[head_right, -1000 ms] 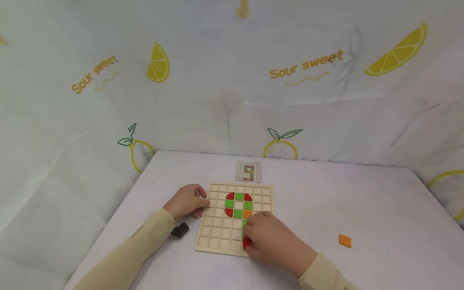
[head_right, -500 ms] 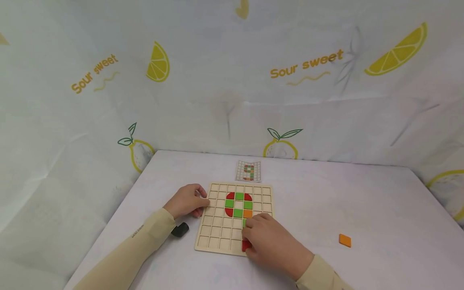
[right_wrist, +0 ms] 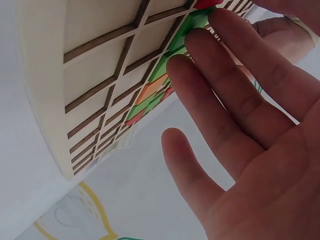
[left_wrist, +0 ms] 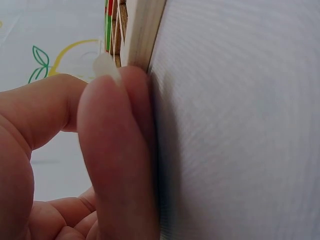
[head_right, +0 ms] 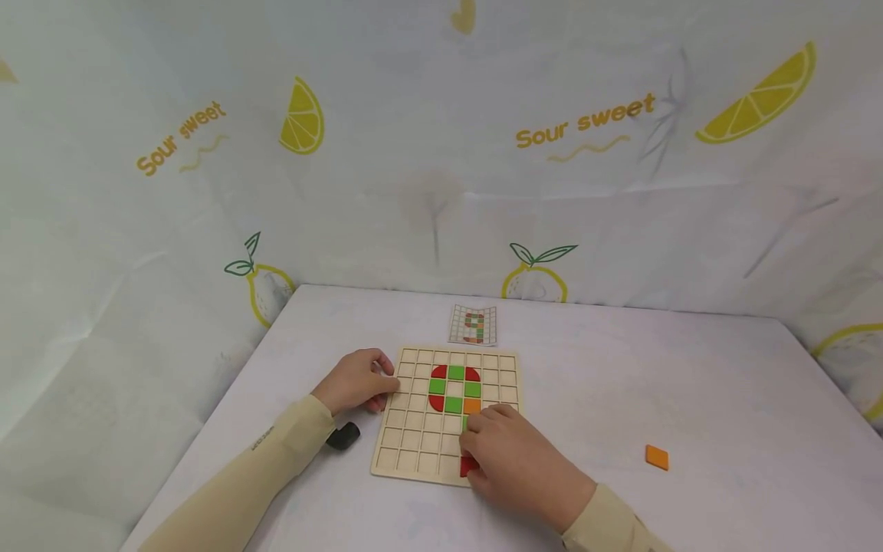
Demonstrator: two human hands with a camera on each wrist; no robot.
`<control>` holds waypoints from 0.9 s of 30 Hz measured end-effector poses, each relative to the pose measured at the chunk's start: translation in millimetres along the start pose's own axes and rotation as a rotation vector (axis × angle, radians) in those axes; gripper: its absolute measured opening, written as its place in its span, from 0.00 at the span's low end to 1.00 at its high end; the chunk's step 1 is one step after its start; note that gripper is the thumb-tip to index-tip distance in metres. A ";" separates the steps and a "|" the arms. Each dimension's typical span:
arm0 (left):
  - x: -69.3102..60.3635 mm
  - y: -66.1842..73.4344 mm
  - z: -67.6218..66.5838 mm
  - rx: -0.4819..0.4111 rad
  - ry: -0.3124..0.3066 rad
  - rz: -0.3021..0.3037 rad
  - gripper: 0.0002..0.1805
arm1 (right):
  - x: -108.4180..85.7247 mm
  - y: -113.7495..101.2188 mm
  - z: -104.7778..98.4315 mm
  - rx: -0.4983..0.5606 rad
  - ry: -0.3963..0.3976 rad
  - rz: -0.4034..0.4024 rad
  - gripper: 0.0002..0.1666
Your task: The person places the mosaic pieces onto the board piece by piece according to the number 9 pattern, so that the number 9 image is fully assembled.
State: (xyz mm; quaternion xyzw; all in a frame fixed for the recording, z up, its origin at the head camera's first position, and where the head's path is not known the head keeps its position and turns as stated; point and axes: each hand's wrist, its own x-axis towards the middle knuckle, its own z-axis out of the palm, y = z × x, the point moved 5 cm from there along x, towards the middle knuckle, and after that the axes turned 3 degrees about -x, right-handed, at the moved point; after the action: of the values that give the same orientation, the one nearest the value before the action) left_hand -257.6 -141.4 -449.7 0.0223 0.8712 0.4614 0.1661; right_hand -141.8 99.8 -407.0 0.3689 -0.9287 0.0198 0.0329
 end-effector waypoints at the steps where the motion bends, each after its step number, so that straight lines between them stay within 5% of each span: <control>1: 0.6 1.0 1.2 0.000 -0.003 0.002 0.12 | -1.1 0.4 -0.1 -0.002 0.001 0.002 0.11; 9: 3.6 4.5 7.2 0.021 -0.017 0.000 0.12 | -16.2 14.7 -5.9 0.028 0.009 0.056 0.08; 13: 2.3 2.0 4.8 0.032 -0.005 -0.011 0.13 | -32.7 37.6 -9.9 0.048 -0.058 0.187 0.05; 19: 1.7 -3.7 2.3 0.037 0.003 -0.039 0.13 | -80.2 88.4 -8.9 0.068 -0.131 0.413 0.12; 27: 4.8 -6.4 2.7 0.045 0.005 -0.049 0.14 | -153.3 147.1 -7.0 0.017 0.003 0.501 0.15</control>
State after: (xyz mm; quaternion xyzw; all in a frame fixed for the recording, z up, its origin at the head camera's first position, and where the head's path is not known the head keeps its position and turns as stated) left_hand -260.5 -142.1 -457.6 0.0036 0.8820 0.4376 0.1747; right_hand -131.2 312.0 -413.5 0.1274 -0.9909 0.0359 0.0252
